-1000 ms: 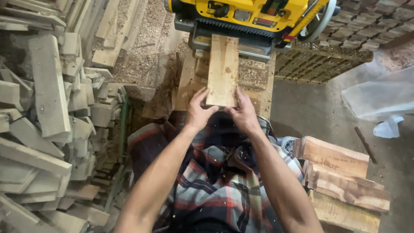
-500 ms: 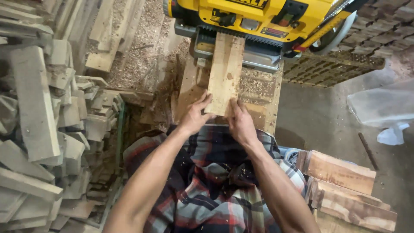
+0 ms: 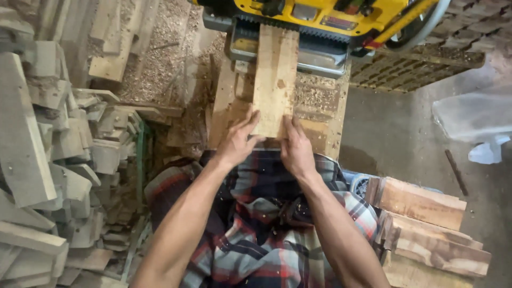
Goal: Feeding wooden boards into a thickness planer and stacking the finished pieces in a crate.
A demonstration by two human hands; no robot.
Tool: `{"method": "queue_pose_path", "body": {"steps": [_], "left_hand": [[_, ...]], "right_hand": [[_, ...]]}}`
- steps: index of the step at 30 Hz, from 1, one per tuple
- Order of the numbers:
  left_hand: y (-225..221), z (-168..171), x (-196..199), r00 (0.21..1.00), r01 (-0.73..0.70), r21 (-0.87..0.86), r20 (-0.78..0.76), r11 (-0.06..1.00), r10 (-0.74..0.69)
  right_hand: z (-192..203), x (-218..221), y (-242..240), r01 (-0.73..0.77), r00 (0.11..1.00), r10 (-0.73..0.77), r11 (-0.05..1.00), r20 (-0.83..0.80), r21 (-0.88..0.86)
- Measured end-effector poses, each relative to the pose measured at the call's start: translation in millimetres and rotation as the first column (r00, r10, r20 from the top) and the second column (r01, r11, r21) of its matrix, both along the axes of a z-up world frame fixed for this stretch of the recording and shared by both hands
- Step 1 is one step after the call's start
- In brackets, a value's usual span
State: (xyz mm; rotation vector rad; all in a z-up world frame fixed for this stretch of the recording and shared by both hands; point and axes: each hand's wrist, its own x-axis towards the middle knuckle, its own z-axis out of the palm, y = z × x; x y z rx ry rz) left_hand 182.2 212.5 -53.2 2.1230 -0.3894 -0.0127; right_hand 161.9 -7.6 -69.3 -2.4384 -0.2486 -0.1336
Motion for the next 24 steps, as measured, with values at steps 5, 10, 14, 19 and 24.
{"method": "queue_pose_path", "body": {"steps": [5,10,14,19,24], "left_hand": [[-2.1,-4.6,0.8,0.999,0.012,0.111,0.042,0.994,-0.017],[-46.4,59.7,7.2,0.985,0.006,0.444,0.151,0.896,-0.081],[-137.0,27.0,71.2,0.959,0.083,0.273,0.240,0.958,-0.152],[-228.1,-35.2,146.6,0.976,0.058,0.487,0.154,0.872,-0.151],[-239.4,-31.3,159.9,0.953,-0.039,0.692,0.243,0.720,-0.182]], "right_hand": [[2.5,-2.0,5.2,0.026,1.000,-0.026,0.999,0.009,0.033],[33.5,5.2,-10.0,0.019,0.976,0.014,0.989,-0.219,0.148],[41.1,34.3,-76.8,0.170,0.982,-0.154,0.973,-0.112,0.156],[78.7,87.4,-155.9,0.366,0.926,-0.374,0.845,-0.060,0.390],[122.6,157.6,-199.0,0.450,0.860,-0.497,0.846,0.115,0.286]]}}
